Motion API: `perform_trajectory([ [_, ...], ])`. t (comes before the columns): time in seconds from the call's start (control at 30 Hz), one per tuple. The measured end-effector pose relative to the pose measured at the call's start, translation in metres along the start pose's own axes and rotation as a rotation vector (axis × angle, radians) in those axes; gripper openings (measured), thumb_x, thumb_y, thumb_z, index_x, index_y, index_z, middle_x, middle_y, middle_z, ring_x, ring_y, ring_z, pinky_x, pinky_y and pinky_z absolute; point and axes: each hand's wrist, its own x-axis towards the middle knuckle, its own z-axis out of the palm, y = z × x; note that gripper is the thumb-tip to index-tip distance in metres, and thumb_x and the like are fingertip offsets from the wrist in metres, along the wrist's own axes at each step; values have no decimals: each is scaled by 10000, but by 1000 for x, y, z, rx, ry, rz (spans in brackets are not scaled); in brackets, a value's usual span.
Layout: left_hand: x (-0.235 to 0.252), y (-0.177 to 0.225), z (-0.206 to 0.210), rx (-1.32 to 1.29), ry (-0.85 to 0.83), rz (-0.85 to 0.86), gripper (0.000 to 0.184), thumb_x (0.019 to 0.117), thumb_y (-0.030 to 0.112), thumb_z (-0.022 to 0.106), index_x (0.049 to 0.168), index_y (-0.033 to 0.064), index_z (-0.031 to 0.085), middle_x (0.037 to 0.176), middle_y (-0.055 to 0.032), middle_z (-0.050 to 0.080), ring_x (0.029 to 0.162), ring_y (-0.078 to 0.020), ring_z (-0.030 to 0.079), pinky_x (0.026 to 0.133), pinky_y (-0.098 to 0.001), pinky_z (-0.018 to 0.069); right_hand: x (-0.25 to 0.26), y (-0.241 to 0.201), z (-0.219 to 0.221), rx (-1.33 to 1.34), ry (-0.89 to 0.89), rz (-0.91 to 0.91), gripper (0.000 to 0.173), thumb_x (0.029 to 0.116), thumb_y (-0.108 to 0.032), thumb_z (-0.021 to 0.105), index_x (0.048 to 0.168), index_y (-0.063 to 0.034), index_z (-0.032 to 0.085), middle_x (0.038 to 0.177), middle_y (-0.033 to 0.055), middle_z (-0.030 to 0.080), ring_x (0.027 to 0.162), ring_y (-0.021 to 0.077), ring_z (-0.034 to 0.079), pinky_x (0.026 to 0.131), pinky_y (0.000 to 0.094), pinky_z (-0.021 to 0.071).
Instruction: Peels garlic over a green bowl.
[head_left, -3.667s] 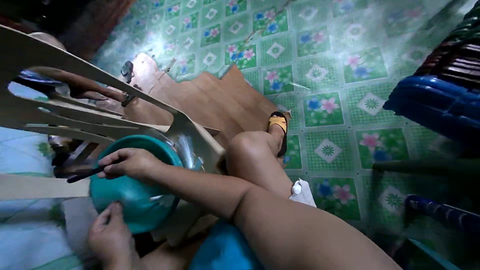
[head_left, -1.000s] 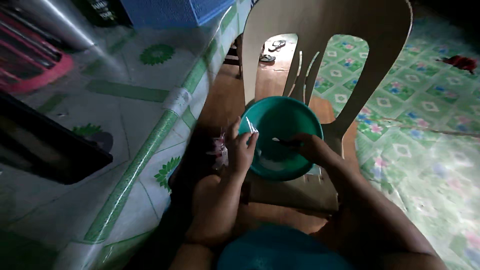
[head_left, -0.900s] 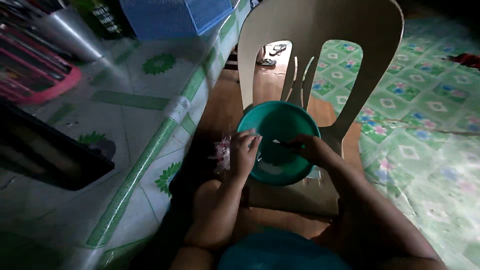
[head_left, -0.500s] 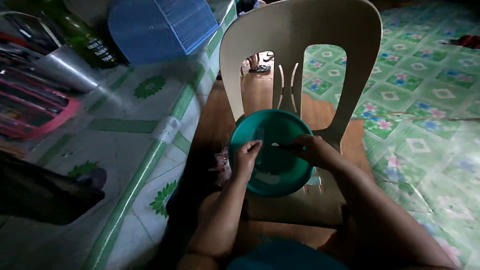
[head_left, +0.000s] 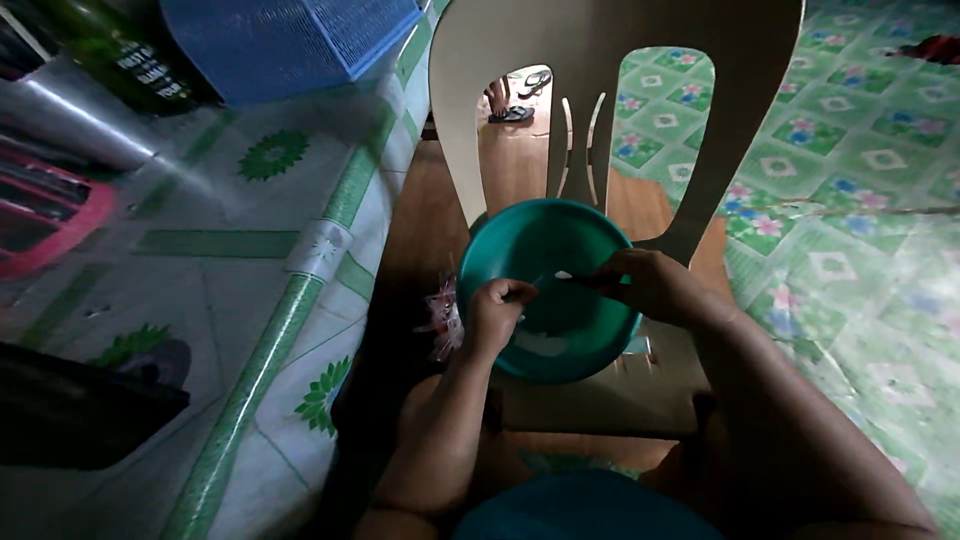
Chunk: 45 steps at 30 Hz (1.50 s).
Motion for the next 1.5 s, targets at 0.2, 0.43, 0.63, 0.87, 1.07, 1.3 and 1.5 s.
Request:
perform_trajectory([
  [0.2,-1,-6,6,20,8,74,96,873,159,803,924,84,770,913,-28,734,874,-79,693,833,-287,579,2,12,-4,-20,-49,-42,132,968,-95,699,1074,-51,765,1081,107,726,1074,281,667,1019,595,449],
  [0.43,-1,-10,13,143,30,208,85,887,181,783,916,101,789,917,-46,740,915,-134,699,866,-340,574,2,14,-7,-37,-84,-7,139,983,-102,676,1082,-54,762,1093,104,725,1097,274,660,1061,595,416],
  [0.63,-2,-17,18,216,88,370,52,883,143,774,893,93,786,892,-43,748,905,-164,705,862,-362,572,2,9,1,-136,-111,6,125,974,-102,697,1068,-80,778,1069,87,737,1088,280,665,1040,608,417],
  [0.87,-3,-19,17,153,-53,467,203,916,138,732,1099,60,773,933,-88,738,910,-204,698,876,-376,571,-2,8,19,-128,112,-217,122,909,-29,725,1004,-73,789,950,87,701,927,273,676,889,590,500],
  [1.07,-7,-13,14,-51,-200,339,207,943,202,725,1112,93,774,1067,-51,715,1033,-129,659,927,-325,550,-3,-12,36,-3,373,-395,172,920,-7,671,1080,-18,731,1010,114,663,887,174,665,809,304,592],
  [1.3,-14,-6,11,-68,-147,386,156,907,134,758,1042,57,773,1063,-88,712,1027,-135,661,907,-312,552,-8,-33,46,-133,422,-686,198,958,-21,592,1085,-48,742,1035,114,703,993,254,673,930,405,557],
  [1.5,-12,15,-1,21,-117,263,172,996,170,664,1085,67,769,1095,-78,716,1050,-156,667,962,-378,540,-18,-33,14,59,595,-609,195,949,4,629,1124,42,706,1061,173,696,1003,216,677,924,331,568],
])
